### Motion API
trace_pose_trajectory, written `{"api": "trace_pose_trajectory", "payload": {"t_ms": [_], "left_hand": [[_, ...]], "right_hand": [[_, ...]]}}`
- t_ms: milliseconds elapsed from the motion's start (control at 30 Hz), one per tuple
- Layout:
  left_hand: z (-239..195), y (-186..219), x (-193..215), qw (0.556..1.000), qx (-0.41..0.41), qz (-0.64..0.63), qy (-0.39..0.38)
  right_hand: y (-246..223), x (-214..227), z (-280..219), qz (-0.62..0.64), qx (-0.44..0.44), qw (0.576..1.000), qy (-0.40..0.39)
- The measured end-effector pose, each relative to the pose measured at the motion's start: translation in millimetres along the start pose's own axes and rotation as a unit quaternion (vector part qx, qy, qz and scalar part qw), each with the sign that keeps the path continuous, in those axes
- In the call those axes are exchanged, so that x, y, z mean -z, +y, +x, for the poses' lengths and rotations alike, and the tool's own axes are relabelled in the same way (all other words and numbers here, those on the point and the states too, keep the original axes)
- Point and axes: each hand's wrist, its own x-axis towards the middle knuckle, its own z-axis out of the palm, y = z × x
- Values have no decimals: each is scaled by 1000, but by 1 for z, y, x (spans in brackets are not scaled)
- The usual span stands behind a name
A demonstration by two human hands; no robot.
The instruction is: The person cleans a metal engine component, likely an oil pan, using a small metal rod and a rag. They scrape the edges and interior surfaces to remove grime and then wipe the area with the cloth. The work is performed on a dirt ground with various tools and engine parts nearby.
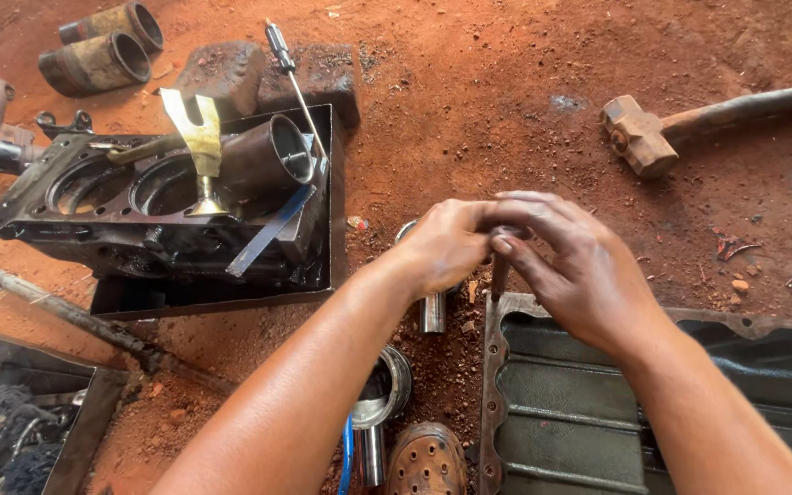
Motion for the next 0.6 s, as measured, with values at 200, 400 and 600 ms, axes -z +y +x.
{"api": "trace_pose_trajectory", "payload": {"t_ms": [200, 400, 600], "left_hand": [[-5, -32, -23, 960, 6, -276, -34], [-18, -3, -52, 998, -25, 1, 51], [1, -15, -64, 997, -3, -60, 58]], "right_hand": [[-15, 2, 13, -105, -87, 989, -58], [-24, -16, 23, -243, -149, 947, -148], [-3, -1, 47, -351, 51, 901, -251]]}}
